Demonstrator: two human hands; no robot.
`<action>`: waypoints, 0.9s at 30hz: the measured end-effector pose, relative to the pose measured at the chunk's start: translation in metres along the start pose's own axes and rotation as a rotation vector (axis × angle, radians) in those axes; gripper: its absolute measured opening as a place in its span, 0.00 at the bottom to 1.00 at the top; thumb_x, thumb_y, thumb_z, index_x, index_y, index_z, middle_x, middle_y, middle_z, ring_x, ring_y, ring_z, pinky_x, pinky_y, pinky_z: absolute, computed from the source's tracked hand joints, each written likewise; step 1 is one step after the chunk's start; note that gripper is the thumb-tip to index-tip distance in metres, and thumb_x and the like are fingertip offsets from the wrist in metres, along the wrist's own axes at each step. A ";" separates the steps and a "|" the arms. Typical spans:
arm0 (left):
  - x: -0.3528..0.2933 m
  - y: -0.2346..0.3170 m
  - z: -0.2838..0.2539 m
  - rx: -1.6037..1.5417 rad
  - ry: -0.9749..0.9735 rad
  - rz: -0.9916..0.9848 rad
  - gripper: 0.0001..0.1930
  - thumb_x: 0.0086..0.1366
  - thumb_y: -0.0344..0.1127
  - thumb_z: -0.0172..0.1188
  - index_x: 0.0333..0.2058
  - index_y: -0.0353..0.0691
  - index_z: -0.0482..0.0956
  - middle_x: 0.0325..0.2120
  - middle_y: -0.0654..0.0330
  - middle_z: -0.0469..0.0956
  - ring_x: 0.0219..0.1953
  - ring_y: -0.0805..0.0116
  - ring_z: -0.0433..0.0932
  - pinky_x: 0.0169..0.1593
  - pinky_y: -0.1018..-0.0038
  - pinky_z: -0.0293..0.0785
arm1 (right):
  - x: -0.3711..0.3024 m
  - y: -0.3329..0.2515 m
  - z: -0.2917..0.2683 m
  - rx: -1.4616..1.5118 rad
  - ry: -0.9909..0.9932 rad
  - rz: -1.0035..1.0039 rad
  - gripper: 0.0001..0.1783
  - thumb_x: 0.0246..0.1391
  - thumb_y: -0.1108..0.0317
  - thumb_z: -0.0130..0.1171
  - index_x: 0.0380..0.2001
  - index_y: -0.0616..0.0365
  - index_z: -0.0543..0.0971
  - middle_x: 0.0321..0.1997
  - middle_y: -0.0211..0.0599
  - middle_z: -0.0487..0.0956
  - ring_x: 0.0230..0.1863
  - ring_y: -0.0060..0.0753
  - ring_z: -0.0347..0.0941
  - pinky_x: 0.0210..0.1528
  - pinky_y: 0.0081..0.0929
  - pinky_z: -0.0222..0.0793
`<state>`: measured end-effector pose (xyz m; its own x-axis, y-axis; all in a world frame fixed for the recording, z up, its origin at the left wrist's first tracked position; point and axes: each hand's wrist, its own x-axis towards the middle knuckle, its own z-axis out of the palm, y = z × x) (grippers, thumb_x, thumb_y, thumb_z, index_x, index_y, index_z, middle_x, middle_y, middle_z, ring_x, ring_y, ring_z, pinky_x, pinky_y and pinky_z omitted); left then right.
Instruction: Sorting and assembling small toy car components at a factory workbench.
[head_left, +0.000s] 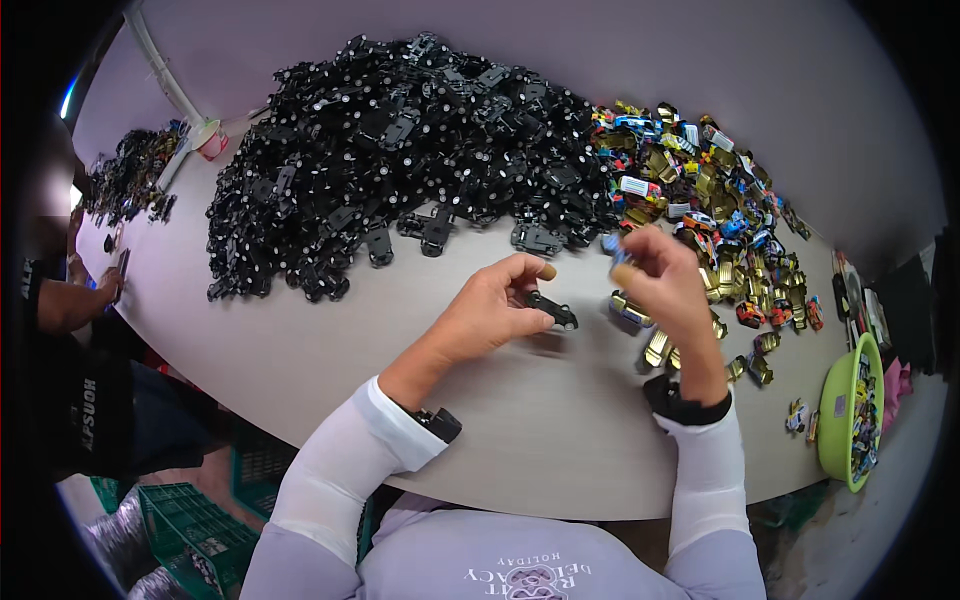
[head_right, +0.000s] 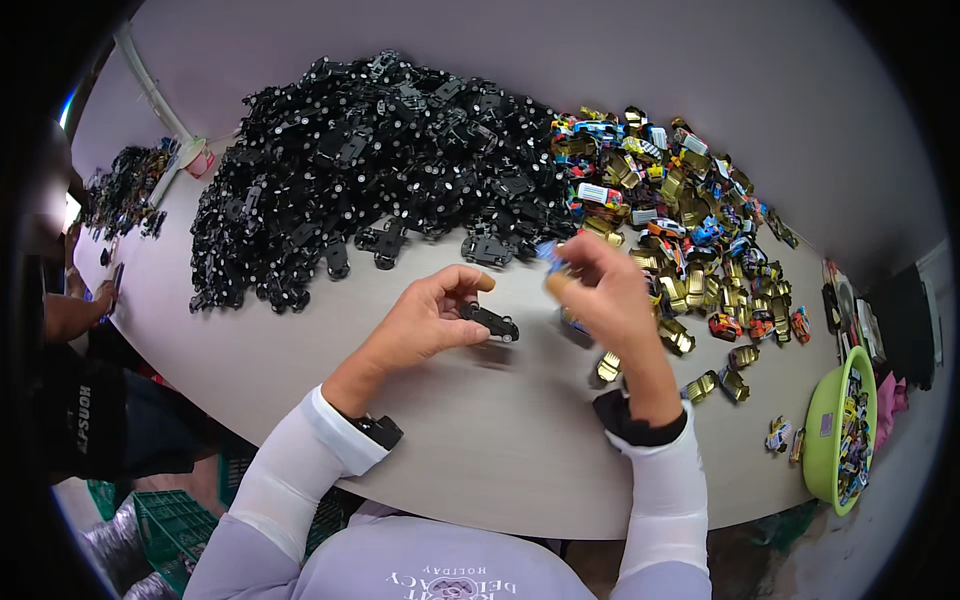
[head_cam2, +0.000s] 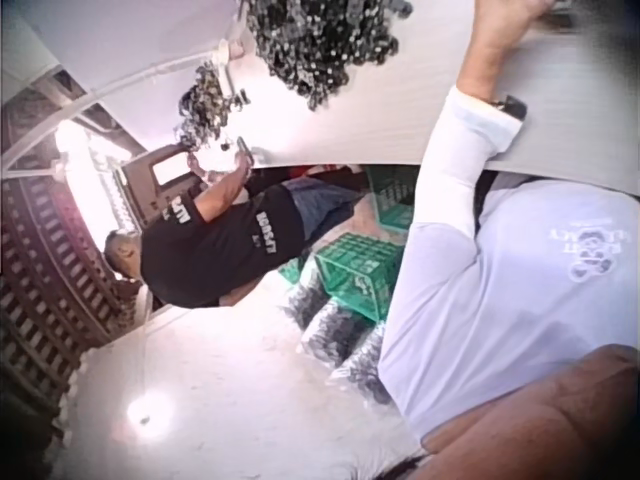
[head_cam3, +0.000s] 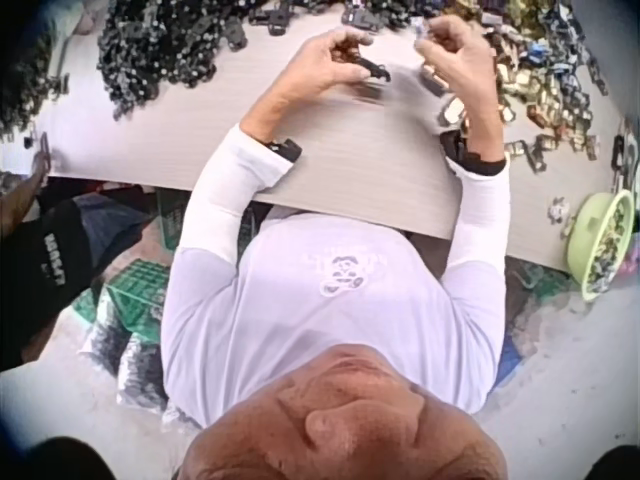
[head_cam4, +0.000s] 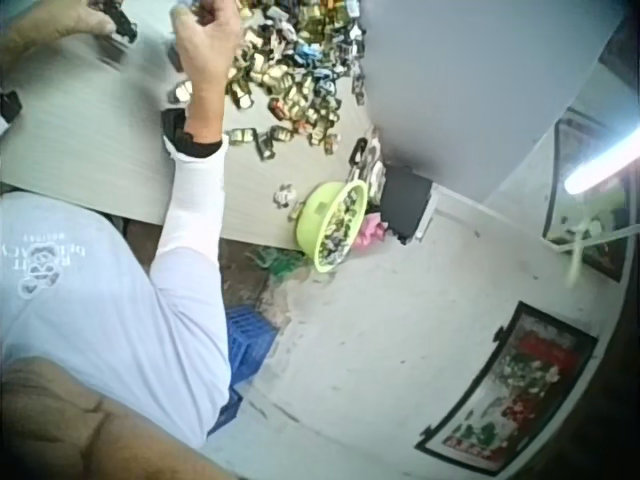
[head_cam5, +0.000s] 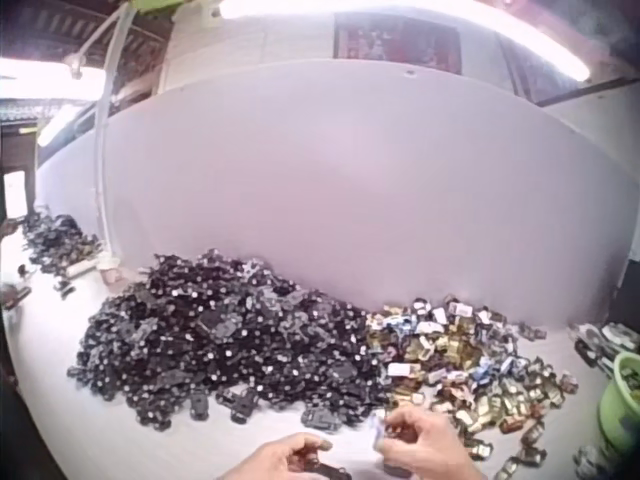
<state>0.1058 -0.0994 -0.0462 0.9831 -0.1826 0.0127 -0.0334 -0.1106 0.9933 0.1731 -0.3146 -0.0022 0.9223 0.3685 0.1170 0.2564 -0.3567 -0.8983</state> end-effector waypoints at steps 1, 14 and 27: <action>0.001 -0.003 0.001 -0.204 0.019 0.025 0.23 0.49 0.25 0.65 0.46 0.35 0.72 0.30 0.66 0.71 0.33 0.77 0.72 0.41 0.80 0.71 | -0.008 -0.008 0.010 0.271 -0.110 0.058 0.12 0.42 0.73 0.62 0.33 0.59 0.75 0.26 0.22 0.74 0.27 0.11 0.68 0.29 0.14 0.66; -0.002 -0.001 0.007 -0.598 0.057 -0.131 0.10 0.55 0.31 0.65 0.32 0.41 0.72 0.25 0.66 0.75 0.21 0.82 0.71 0.22 0.86 0.66 | -0.030 -0.018 0.033 0.624 -0.192 0.194 0.11 0.45 0.74 0.56 0.36 0.59 0.73 0.30 0.28 0.74 0.26 0.15 0.68 0.22 0.15 0.63; -0.008 0.010 0.013 -0.788 0.070 -0.224 0.14 0.59 0.40 0.61 0.39 0.37 0.78 0.25 0.65 0.76 0.16 0.83 0.70 0.16 0.87 0.63 | -0.030 -0.008 0.039 0.704 -0.267 0.261 0.14 0.46 0.68 0.57 0.39 0.57 0.72 0.31 0.28 0.74 0.27 0.16 0.69 0.24 0.16 0.63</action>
<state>0.0955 -0.1120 -0.0378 0.9612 -0.1738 -0.2141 0.2757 0.5862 0.7618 0.1317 -0.2891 -0.0149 0.8039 0.5730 -0.1593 -0.2833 0.1334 -0.9497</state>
